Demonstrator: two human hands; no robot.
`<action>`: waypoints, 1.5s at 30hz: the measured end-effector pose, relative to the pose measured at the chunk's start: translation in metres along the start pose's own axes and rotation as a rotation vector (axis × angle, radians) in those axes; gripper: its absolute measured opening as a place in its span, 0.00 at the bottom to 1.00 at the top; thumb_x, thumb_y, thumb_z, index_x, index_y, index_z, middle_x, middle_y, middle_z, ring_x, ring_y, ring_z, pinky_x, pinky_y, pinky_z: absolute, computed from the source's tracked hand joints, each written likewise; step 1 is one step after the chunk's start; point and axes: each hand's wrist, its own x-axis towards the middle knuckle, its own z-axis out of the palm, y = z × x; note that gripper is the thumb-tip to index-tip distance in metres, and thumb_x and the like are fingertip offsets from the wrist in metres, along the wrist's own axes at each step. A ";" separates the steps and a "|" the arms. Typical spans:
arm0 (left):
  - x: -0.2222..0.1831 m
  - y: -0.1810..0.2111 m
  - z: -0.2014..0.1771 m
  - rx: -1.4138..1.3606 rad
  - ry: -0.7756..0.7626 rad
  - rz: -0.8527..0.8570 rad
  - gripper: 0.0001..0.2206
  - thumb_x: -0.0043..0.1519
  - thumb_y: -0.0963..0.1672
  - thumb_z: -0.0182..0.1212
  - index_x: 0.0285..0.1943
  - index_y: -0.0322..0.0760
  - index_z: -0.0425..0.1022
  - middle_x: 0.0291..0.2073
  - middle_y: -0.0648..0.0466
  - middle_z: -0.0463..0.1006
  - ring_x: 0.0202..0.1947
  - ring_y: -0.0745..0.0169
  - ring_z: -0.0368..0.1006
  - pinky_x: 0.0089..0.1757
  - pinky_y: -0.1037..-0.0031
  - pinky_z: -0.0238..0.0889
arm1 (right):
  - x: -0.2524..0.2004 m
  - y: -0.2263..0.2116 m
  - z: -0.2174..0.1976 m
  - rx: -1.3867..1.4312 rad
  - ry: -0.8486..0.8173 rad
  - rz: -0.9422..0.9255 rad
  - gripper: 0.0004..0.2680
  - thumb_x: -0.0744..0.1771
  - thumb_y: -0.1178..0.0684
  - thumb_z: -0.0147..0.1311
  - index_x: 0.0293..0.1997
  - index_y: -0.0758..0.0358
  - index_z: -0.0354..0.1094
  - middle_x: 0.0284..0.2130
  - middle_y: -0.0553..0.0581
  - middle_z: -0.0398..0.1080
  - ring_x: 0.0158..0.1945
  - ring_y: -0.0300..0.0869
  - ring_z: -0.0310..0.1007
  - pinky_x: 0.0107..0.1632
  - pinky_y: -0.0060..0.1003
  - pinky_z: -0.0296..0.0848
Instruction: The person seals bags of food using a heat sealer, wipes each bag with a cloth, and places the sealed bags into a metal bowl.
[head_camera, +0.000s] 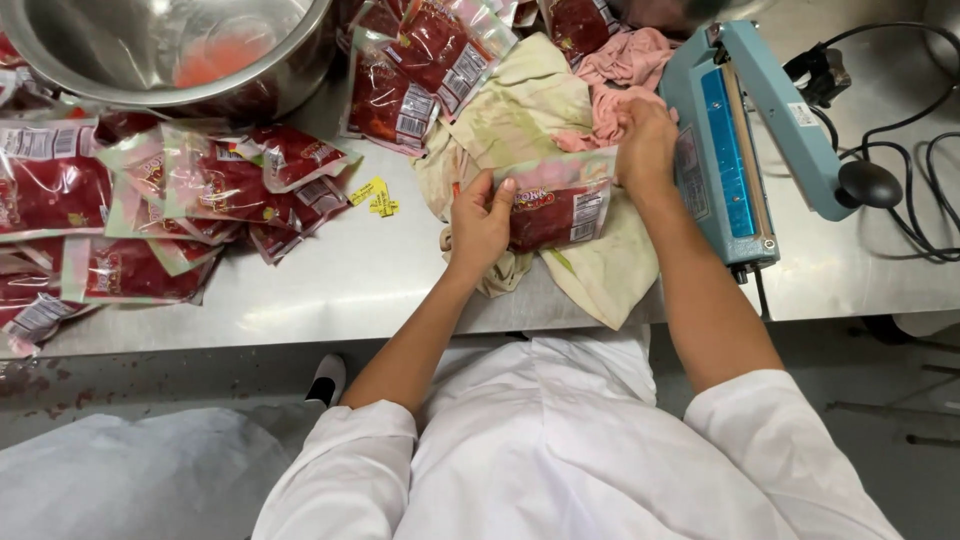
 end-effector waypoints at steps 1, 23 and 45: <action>0.000 -0.001 0.001 0.001 0.001 -0.004 0.10 0.69 0.48 0.54 0.38 0.41 0.73 0.25 0.67 0.65 0.30 0.75 0.60 0.35 0.79 0.56 | 0.001 -0.013 -0.011 0.001 -0.004 0.002 0.07 0.67 0.63 0.50 0.41 0.65 0.78 0.36 0.65 0.76 0.40 0.56 0.72 0.44 0.49 0.69; 0.040 -0.019 0.003 -0.427 -0.394 0.031 0.15 0.72 0.51 0.52 0.61 0.43 0.74 0.43 0.53 0.83 0.49 0.71 0.75 0.53 0.76 0.67 | -0.037 -0.160 -0.193 0.143 -0.393 -0.176 0.00 0.69 0.51 0.62 0.41 0.48 0.77 0.30 0.47 0.74 0.43 0.48 0.70 0.49 0.37 0.62; 0.152 0.004 0.156 0.540 -0.317 0.455 0.07 0.54 0.49 0.49 0.35 0.50 0.71 0.34 0.57 0.76 0.38 0.58 0.72 0.34 0.64 0.64 | -0.105 -0.186 -0.287 0.016 -0.293 0.062 0.08 0.74 0.54 0.50 0.40 0.64 0.71 0.32 0.53 0.70 0.40 0.46 0.68 0.54 0.43 0.63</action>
